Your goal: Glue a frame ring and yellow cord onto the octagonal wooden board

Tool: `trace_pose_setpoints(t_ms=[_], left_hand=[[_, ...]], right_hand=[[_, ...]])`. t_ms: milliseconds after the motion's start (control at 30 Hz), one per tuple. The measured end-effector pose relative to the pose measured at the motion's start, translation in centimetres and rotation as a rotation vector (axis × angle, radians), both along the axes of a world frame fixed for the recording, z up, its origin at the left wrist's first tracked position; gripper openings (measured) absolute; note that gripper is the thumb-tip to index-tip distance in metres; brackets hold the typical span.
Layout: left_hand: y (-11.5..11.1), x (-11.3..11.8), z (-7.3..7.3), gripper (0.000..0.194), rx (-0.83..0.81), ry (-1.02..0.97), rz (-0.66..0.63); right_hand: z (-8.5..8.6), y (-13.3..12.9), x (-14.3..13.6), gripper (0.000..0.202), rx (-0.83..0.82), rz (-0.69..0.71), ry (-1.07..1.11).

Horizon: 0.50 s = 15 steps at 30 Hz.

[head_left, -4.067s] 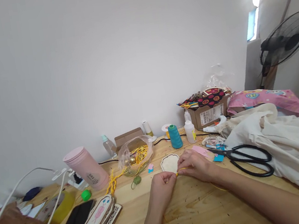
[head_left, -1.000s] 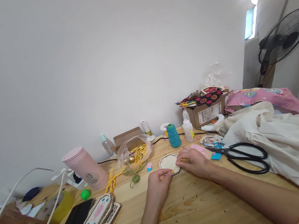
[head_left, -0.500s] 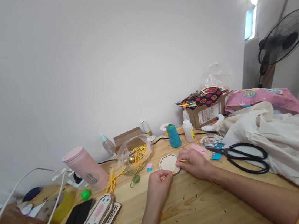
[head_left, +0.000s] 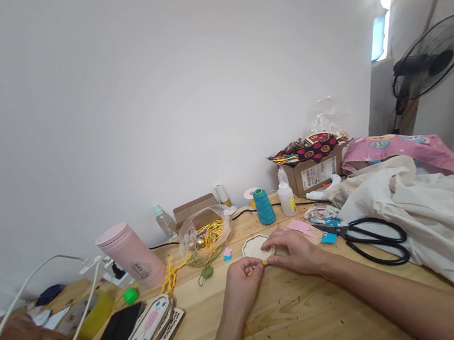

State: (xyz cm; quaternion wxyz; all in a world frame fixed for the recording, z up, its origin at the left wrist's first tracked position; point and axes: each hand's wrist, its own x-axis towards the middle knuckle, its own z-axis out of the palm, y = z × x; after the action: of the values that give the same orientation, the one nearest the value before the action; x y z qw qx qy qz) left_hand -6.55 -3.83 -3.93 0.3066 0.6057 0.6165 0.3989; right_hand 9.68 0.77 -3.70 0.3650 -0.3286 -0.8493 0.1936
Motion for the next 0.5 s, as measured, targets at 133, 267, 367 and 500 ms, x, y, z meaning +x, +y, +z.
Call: trace_pose_setpoints(t_ms=[133, 267, 367, 500], left_hand=[[-0.05, 0.04, -0.01, 0.026, -0.018, 0.001, -0.025], [-0.08, 0.10, -0.05, 0.026, -0.075, 0.005, -0.051], [-0.01, 0.11, -0.24, 0.025, -0.061, 0.017, -0.045], [0.15, -0.01, -0.55, 0.023, -0.010, 0.040, -0.038]], right_hand=[[0.14, -0.02, -0.05, 0.013, 0.090, 0.063, -0.054], [0.10, 0.01, -0.16, 0.010, 0.071, 0.046, -0.048], [0.03, -0.11, -0.36, 0.010, 0.056, 0.028, -0.033], [-0.06, -0.24, -0.55, 0.010, 0.048, -0.017, -0.067]])
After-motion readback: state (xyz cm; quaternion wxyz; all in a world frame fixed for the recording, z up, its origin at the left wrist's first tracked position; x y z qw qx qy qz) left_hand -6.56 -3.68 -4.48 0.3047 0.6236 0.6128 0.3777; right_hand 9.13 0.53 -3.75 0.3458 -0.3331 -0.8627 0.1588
